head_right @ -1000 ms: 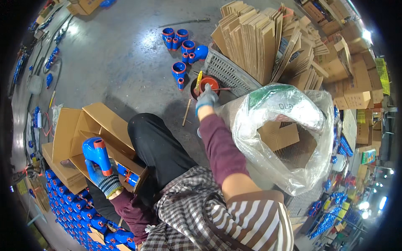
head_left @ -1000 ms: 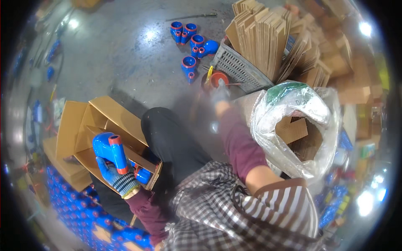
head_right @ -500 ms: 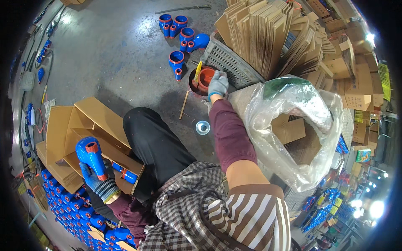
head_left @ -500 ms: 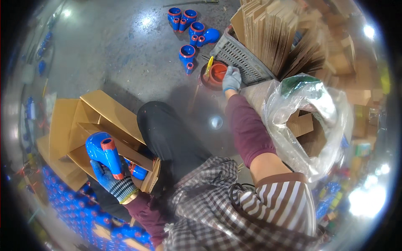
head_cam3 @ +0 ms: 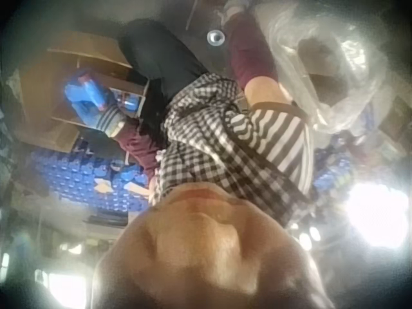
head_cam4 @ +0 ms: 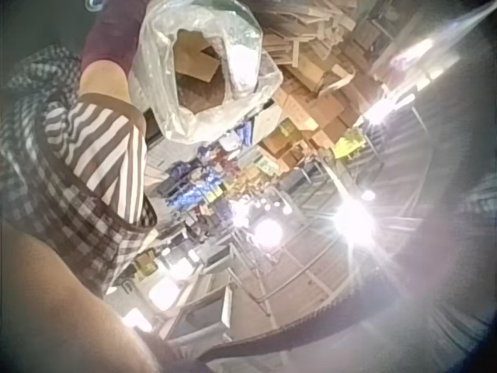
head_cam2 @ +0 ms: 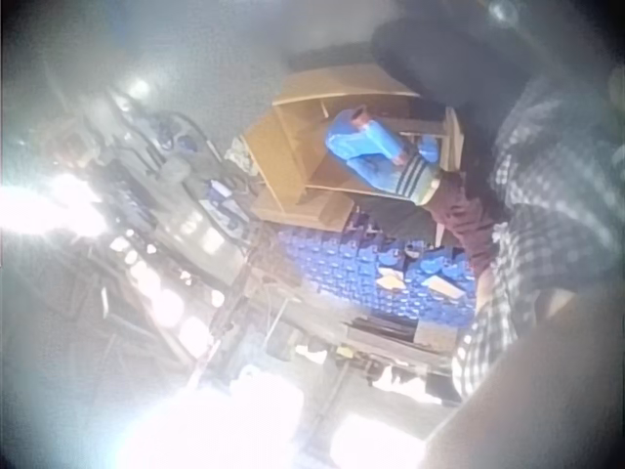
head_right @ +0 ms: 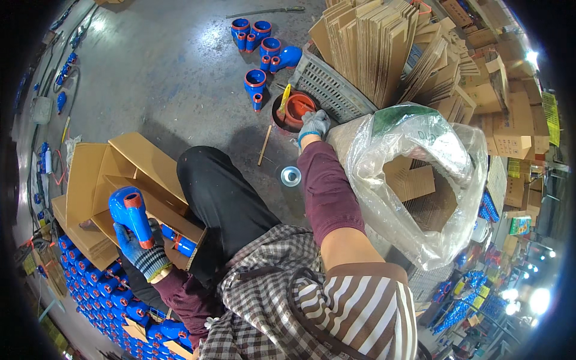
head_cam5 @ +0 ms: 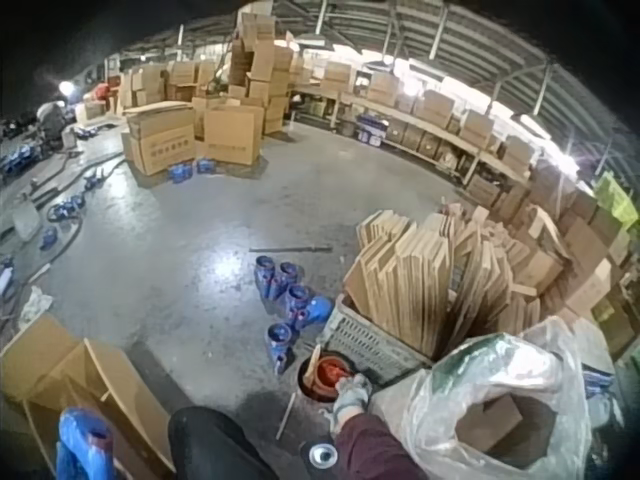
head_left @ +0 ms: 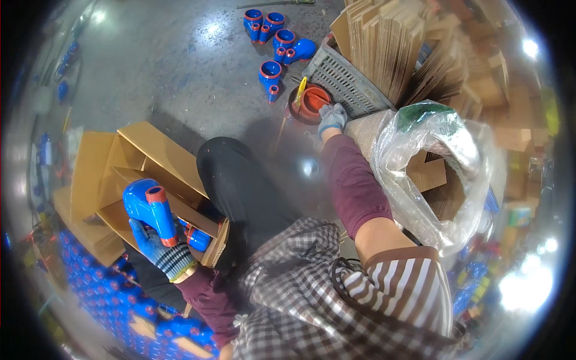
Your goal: The person assembles a flat cardboard box by hand, then packs blue plastic components into it, separating layers with separator sheets.
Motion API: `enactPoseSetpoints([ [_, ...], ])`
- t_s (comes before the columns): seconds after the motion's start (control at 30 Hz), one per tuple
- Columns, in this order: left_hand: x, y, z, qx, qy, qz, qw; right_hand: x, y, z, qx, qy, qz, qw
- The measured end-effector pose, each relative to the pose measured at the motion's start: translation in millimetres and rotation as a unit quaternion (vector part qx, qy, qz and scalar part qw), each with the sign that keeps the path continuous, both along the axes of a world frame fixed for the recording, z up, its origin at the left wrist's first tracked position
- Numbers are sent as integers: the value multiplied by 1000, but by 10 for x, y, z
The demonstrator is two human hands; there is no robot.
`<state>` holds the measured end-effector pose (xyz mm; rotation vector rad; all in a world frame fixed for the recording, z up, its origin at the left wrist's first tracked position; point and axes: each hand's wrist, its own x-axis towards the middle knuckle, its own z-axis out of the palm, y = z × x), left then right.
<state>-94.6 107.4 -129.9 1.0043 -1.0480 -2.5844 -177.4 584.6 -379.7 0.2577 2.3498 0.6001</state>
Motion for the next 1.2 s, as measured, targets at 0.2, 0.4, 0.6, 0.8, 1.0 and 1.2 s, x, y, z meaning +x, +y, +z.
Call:
enactPoseSetpoints([
  [0.2, -89, 9, -39, 4, 16, -20, 1000, 9, -183, 264, 67, -43, -38, 996],
  [0.4, -84, -19, 141, 10, 22, 1, 1000, -208, -513, 643, 35, -22, -40, 998],
  [0.6, -38, 221, -83, -30, 83, 28, 996, 279, -42, 339, 81, -58, 102, 990],
  [0.8, 72, 289, 89, -37, 139, 52, 988, 568, -448, 955, -508, 608, -503, 345],
  [1.0, -168, 214, 121, 1, 152, 113, 982, 741, -1107, 2537, -791, 516, -260, 200],
  [1.2, -127, 200, 232, -4, 165, 99, 981, 786, -1433, 3164, -860, 383, -173, 288],
])
